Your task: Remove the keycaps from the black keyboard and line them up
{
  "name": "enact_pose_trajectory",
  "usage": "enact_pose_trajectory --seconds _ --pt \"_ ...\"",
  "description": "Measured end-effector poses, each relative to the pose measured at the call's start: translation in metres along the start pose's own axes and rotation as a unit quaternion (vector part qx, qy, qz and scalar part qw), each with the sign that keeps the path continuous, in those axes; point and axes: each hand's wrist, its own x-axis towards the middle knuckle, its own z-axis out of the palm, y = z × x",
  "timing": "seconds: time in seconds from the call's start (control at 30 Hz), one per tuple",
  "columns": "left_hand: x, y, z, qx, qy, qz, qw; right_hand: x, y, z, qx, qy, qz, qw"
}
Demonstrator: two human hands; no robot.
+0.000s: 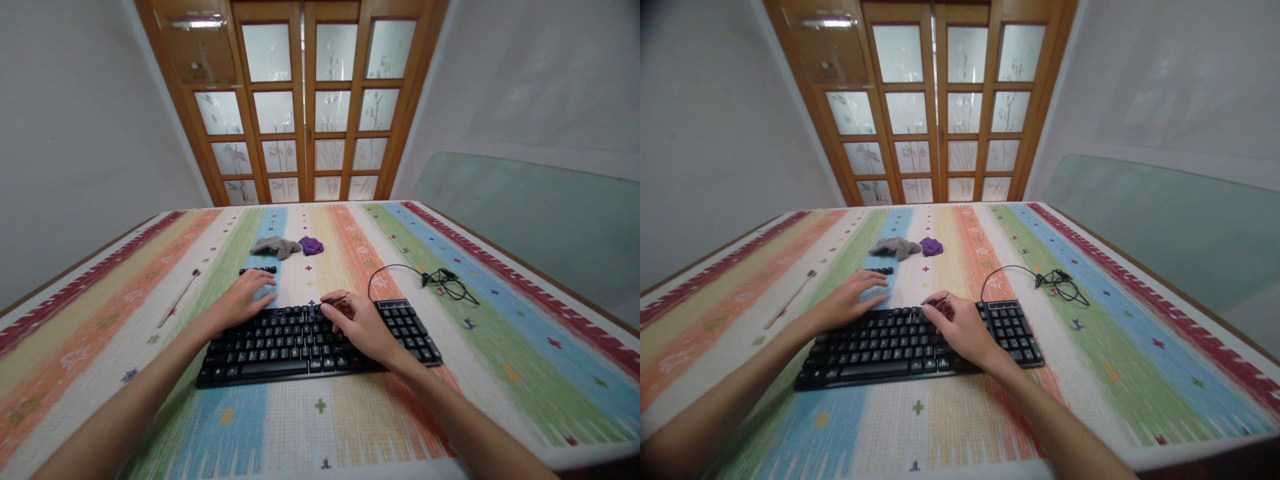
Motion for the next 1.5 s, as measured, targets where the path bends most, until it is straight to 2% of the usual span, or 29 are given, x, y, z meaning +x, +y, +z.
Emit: enact_pose_trajectory --seconds 0.13,0.23,0.43,0.63,0.8,0.87,1.03,1.13,1.2,1.3,1.4,1.5 --pt "-0.016 0.045 0.004 -0.064 -0.023 0.000 0.998 0.005 0.003 0.006 0.003 0.004 0.006 1.000" --pt "-0.020 0.060 0.011 -0.100 -0.030 -0.018 0.994 0.010 0.001 0.010 0.004 0.017 0.008 1.000" --pt "-0.028 0.056 0.026 -0.114 0.025 -0.031 0.993 0.018 -0.008 0.014 -0.047 0.027 -0.002 0.999" --pt "-0.036 0.052 0.036 -0.118 0.053 -0.053 0.990 0.034 -0.006 0.028 -0.091 0.004 -0.040 0.995" --pt "-0.036 0.052 0.039 -0.133 0.070 -0.043 0.988 0.046 -0.015 0.044 -0.130 -0.026 -0.076 0.988" --pt "-0.036 0.052 0.039 -0.133 0.074 -0.041 0.987 0.048 -0.020 0.051 -0.178 -0.044 -0.101 0.978" --pt "-0.035 0.052 0.040 -0.130 0.080 -0.050 0.987 0.052 -0.025 0.064 -0.316 -0.076 -0.164 0.932" --pt "-0.036 0.052 0.042 -0.142 0.081 -0.060 0.985 0.066 -0.020 0.063 -0.294 -0.059 -0.128 0.945" --pt "-0.037 0.051 0.044 -0.147 0.079 -0.068 0.984 0.080 -0.014 0.060 -0.239 -0.043 -0.044 0.969" --pt "-0.038 0.049 0.045 -0.143 0.080 -0.076 0.984 0.097 -0.007 0.053 -0.207 -0.079 0.001 0.975" --pt "-0.038 0.050 0.043 -0.142 0.078 -0.078 0.984 0.101 -0.006 0.049 -0.185 -0.089 0.013 0.979" --pt "-0.036 0.052 0.038 -0.146 0.075 -0.078 0.983 0.092 -0.012 0.044 -0.174 -0.082 -0.002 0.981"
